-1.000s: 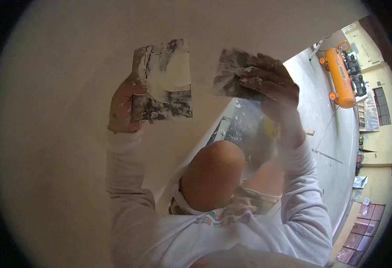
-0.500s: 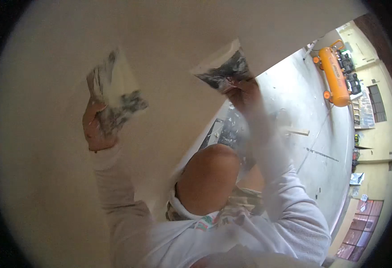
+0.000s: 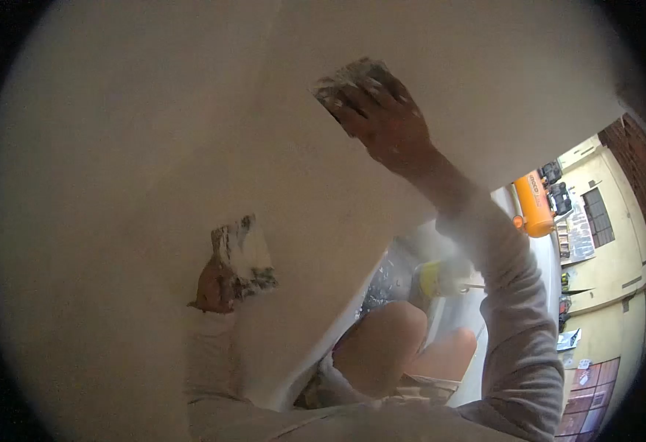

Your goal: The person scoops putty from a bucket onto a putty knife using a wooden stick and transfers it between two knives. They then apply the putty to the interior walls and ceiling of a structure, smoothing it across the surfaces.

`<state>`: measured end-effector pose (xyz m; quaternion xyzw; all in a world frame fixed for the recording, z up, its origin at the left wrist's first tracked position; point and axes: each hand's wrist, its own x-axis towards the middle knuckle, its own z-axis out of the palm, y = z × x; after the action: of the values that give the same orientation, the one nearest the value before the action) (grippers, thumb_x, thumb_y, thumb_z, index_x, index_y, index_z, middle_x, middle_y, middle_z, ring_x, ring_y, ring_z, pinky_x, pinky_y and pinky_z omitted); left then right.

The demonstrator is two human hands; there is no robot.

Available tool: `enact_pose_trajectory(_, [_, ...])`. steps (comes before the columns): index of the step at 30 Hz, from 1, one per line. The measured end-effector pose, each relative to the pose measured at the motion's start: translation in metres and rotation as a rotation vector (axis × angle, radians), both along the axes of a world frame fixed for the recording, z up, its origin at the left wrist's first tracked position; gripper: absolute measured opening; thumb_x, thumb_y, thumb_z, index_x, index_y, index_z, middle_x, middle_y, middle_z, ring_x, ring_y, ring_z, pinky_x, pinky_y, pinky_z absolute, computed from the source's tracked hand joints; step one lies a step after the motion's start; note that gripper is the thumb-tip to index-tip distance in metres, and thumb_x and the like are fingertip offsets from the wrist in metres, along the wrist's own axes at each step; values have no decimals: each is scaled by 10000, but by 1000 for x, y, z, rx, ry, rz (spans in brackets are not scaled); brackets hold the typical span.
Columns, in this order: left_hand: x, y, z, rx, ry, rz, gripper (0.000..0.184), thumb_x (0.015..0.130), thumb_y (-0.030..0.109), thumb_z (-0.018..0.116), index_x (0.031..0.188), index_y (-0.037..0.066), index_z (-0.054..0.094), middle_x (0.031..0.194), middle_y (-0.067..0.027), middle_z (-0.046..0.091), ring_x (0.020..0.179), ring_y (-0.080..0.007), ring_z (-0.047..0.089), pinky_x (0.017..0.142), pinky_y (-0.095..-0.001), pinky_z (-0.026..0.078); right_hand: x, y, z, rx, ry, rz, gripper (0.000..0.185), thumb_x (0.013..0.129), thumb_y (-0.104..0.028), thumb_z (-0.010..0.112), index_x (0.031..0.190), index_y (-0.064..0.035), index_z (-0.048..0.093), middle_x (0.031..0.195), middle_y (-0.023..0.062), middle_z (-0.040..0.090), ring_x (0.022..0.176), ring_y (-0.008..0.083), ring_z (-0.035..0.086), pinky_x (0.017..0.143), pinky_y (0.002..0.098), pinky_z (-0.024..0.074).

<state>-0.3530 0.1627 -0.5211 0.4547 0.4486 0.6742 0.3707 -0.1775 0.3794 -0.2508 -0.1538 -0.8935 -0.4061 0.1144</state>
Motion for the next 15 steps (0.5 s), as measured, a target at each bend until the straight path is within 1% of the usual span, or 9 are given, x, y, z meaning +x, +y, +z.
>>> enact_pose_trajectory(1, [-7,-5,-18,127,16,-5,288,918,255,422,1092,42,507,1181,-176,525,1047,-244,562,853,-356,496,-20,15,0,78,-131,-45,342,863,-178,526,1204,-154,514,1203,22,542,1124,230,504,998,422,371])
enact_pose_trajectory(2, [-14,-10,-35,255,31,-15,192,916,177,450,1058,65,517,1232,-184,494,1096,-247,543,883,-355,491,-38,30,0,78,-142,-51,342,863,-178,526,1204,-154,514,1203,22,542,1124,230,504,998,422,371])
enact_pose_trajectory(3, [-21,-18,-51,42,-122,-76,185,911,202,461,1036,77,515,1241,-193,485,1086,-262,547,868,-348,493,-52,49,-2,157,-220,-62,350,852,-201,545,1190,-116,523,1168,59,558,1134,245,491,1002,453,358])
enact_pose_trajectory(4, [-25,-19,-44,-60,-196,-111,182,909,214,466,1026,83,515,1245,-198,481,1082,-270,549,860,-345,494,-67,66,-1,240,-297,-69,367,841,-224,564,1177,-79,532,1133,96,573,1144,260,478,1005,484,345])
enact_pose_trajectory(5, [-29,-20,-36,-162,-274,-141,180,907,226,472,1015,88,514,1249,-202,477,1077,-277,551,853,-342,495,-81,82,2,246,-300,-74,367,841,-224,564,1177,-79,532,1133,96,573,1144,260,478,1005,484,345])
enact_pose_trajectory(6, [-30,-23,-36,-216,-273,-119,187,904,230,475,1019,87,514,1245,-203,479,1073,-278,552,850,-344,495,-95,97,6,345,-298,-52,362,819,-219,579,1148,-70,551,1112,96,582,1122,265,490,1003,485,345])
enact_pose_trajectory(8, [-26,-30,-45,-272,-228,-61,201,898,239,482,1025,86,514,1237,-204,484,1065,-279,555,844,-348,496,-99,109,15,456,-301,-31,357,797,-214,594,1118,-61,571,1092,97,590,1099,270,502,1001,486,344])
enact_pose_trajectory(10, [-25,-36,-59,-309,-197,-24,216,893,248,489,1032,84,514,1229,-206,488,1057,-281,558,838,-353,496,-111,113,22,551,-351,-132,397,824,-174,568,1211,-107,516,1203,67,543,1146,206,479,1018,433,343])
enact_pose_trajectory(15, [-21,-42,-90,-386,-171,6,254,879,270,507,1048,80,514,1210,-209,500,1038,-285,565,824,-364,498,-125,134,21,539,-434,-136,320,828,-194,562,1141,-126,573,1157,52,570,1118,199,493,996,410,368])
